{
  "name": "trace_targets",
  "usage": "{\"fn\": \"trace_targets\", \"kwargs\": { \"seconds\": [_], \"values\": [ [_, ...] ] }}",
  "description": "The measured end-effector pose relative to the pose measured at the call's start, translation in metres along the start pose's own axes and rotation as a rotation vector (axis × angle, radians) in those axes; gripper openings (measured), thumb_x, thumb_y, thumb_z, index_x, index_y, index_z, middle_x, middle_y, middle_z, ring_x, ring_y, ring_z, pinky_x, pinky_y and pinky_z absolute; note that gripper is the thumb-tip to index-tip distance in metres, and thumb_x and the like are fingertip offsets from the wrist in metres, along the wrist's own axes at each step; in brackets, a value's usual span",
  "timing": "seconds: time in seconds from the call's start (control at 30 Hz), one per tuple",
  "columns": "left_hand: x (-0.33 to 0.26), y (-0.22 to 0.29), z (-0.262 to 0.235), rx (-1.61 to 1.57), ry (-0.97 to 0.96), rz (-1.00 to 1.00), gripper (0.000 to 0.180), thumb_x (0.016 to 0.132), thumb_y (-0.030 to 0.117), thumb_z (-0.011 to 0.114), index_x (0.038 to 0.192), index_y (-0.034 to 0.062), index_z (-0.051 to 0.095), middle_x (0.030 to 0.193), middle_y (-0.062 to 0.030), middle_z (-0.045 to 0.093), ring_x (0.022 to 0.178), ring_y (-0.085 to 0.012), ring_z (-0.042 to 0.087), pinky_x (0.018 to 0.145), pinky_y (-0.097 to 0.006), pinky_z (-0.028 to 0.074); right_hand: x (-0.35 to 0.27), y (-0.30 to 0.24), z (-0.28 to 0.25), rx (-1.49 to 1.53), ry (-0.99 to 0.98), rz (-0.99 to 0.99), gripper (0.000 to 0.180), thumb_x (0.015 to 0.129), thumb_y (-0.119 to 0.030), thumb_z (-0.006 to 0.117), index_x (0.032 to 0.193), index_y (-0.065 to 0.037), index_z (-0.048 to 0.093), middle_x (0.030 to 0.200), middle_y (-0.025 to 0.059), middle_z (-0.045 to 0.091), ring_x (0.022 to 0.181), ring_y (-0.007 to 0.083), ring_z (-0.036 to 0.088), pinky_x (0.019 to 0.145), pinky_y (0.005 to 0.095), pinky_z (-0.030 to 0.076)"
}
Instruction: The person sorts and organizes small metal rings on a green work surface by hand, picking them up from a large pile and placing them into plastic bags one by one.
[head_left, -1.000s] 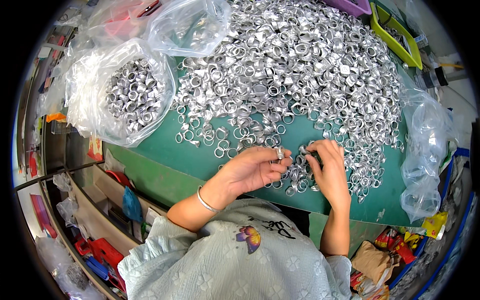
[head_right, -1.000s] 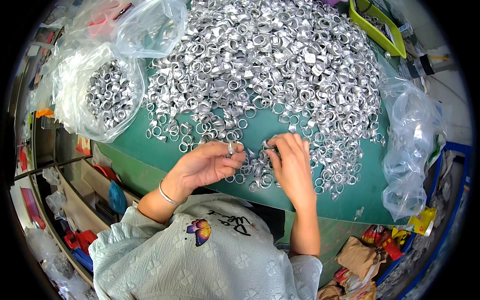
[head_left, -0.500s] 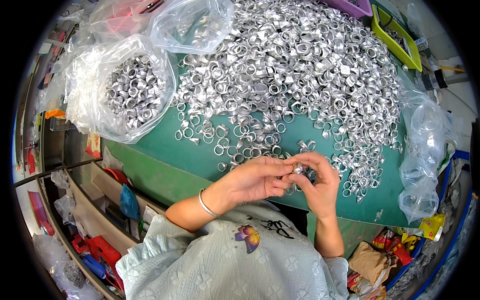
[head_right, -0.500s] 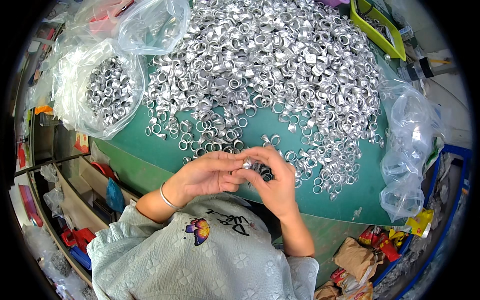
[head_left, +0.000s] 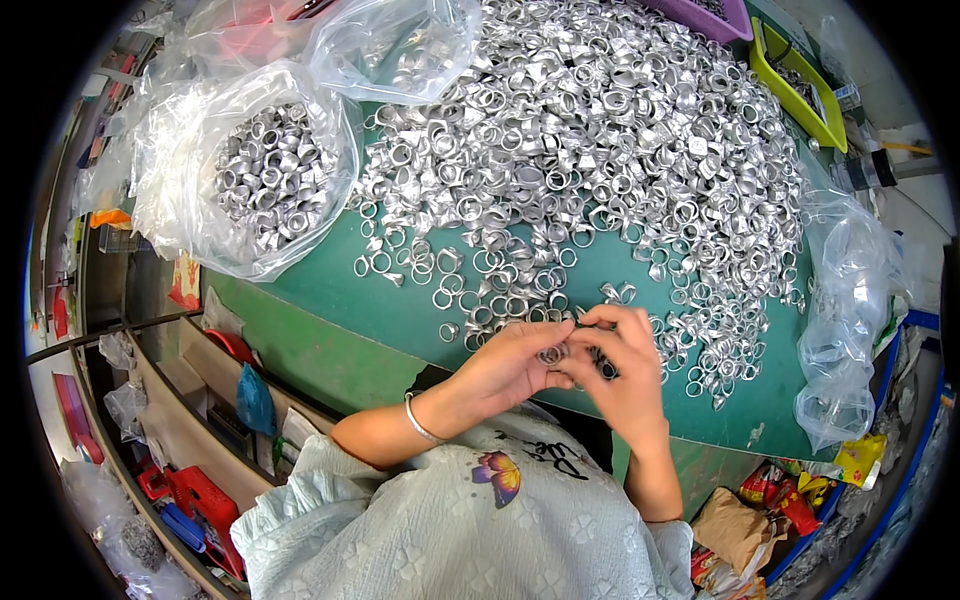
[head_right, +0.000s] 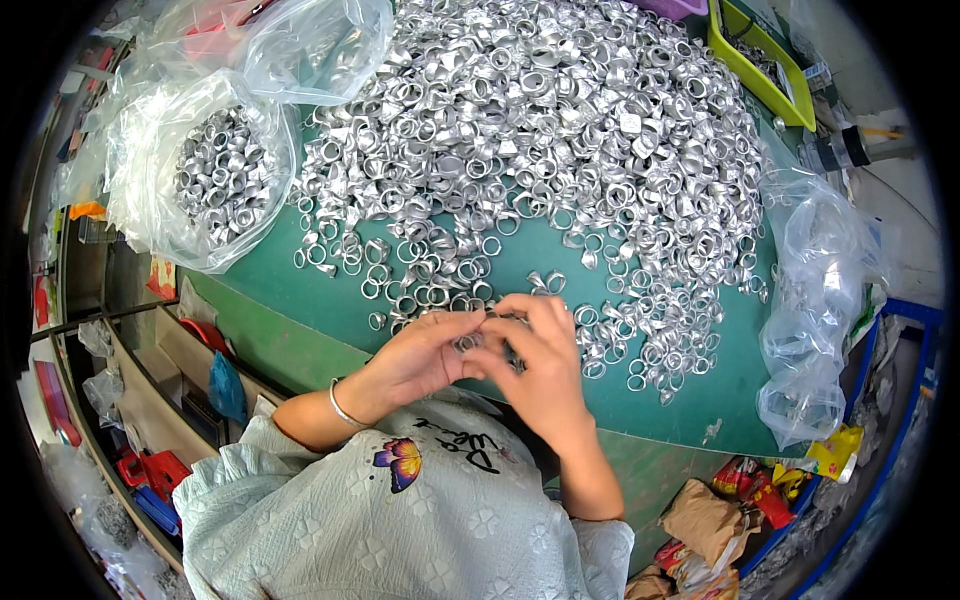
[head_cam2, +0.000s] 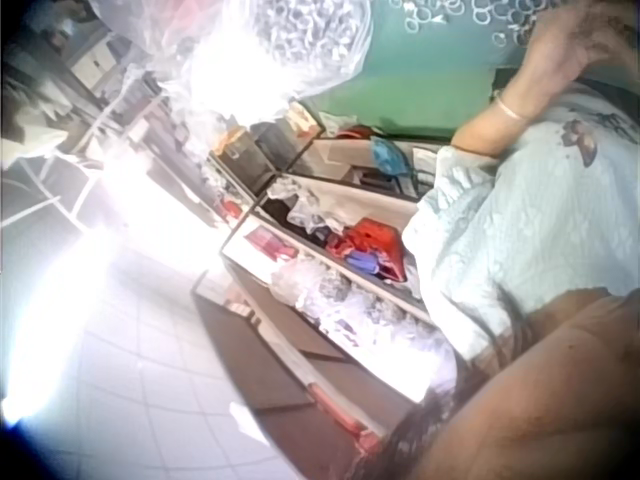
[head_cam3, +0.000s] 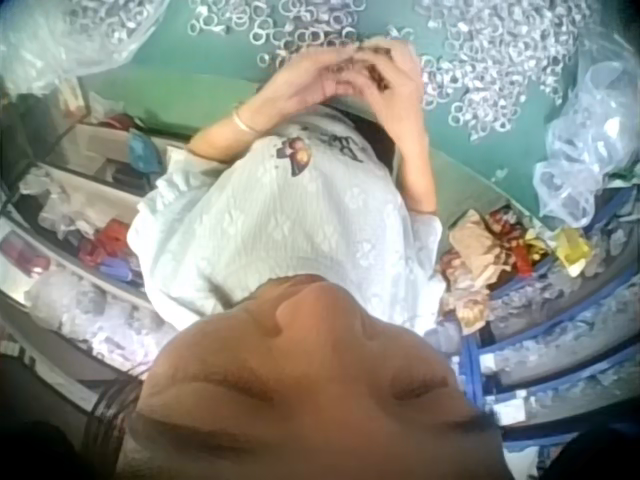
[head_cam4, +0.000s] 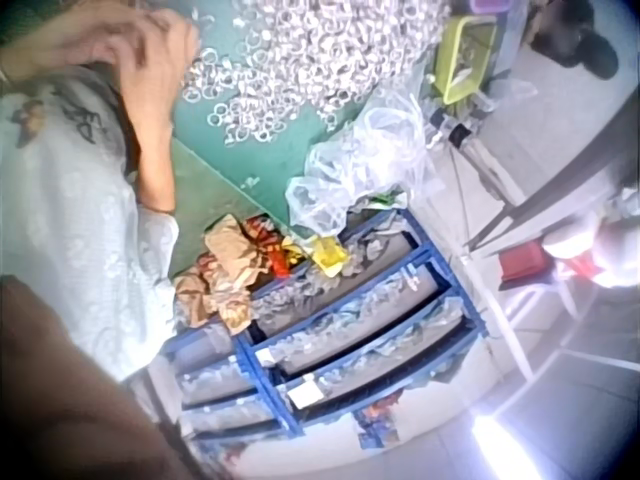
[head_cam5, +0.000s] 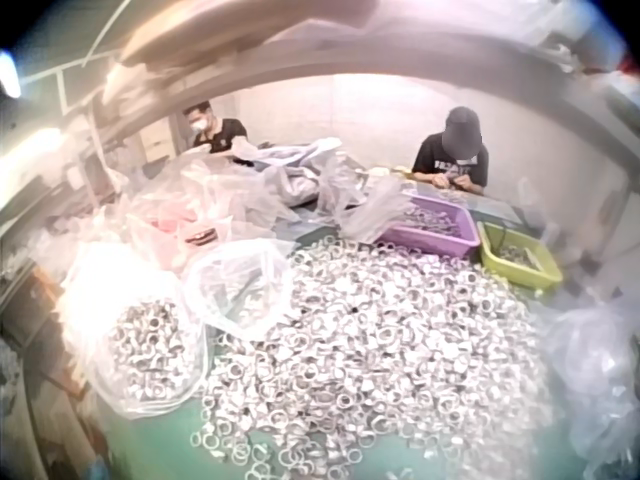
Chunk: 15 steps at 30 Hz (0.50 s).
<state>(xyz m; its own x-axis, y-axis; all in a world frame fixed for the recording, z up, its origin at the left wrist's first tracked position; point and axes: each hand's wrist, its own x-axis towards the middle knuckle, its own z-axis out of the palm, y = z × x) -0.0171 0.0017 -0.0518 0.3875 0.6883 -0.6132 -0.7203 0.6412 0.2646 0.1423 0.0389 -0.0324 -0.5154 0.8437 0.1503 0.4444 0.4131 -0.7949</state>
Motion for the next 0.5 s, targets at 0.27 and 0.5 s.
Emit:
{"fn": "trace_targets", "kwargs": {
  "seconds": [0.27,0.5],
  "values": [
    [-0.002,0.014,-0.014,1.039,0.033,0.821,0.015,0.089,0.006,0.054,0.1,0.001,0.064,0.084,-0.0054,0.059,0.063,-0.0124,0.053,0.051,-0.023,0.04,0.051,0.035,0.027,-0.439,0.072,-0.06,0.012,0.074,-0.003,0.064,0.086,-0.003,0.063,0.096,0.0076,0.054,0.092,0.0251,0.048,0.077,0.0373,0.035],
    [0.018,0.055,-0.016,1.767,0.398,1.005,0.021,0.079,0.006,0.064,0.1,0.0056,0.062,0.09,-0.0076,0.053,0.072,-0.0263,0.058,0.06,-0.037,0.047,0.037,0.028,0.009,-0.503,-0.006,0.054,0.009,0.073,-0.005,0.066,0.08,-0.003,0.061,0.089,0.0069,0.052,0.087,0.0252,0.048,0.075,0.0371,0.035]
  ]
}}
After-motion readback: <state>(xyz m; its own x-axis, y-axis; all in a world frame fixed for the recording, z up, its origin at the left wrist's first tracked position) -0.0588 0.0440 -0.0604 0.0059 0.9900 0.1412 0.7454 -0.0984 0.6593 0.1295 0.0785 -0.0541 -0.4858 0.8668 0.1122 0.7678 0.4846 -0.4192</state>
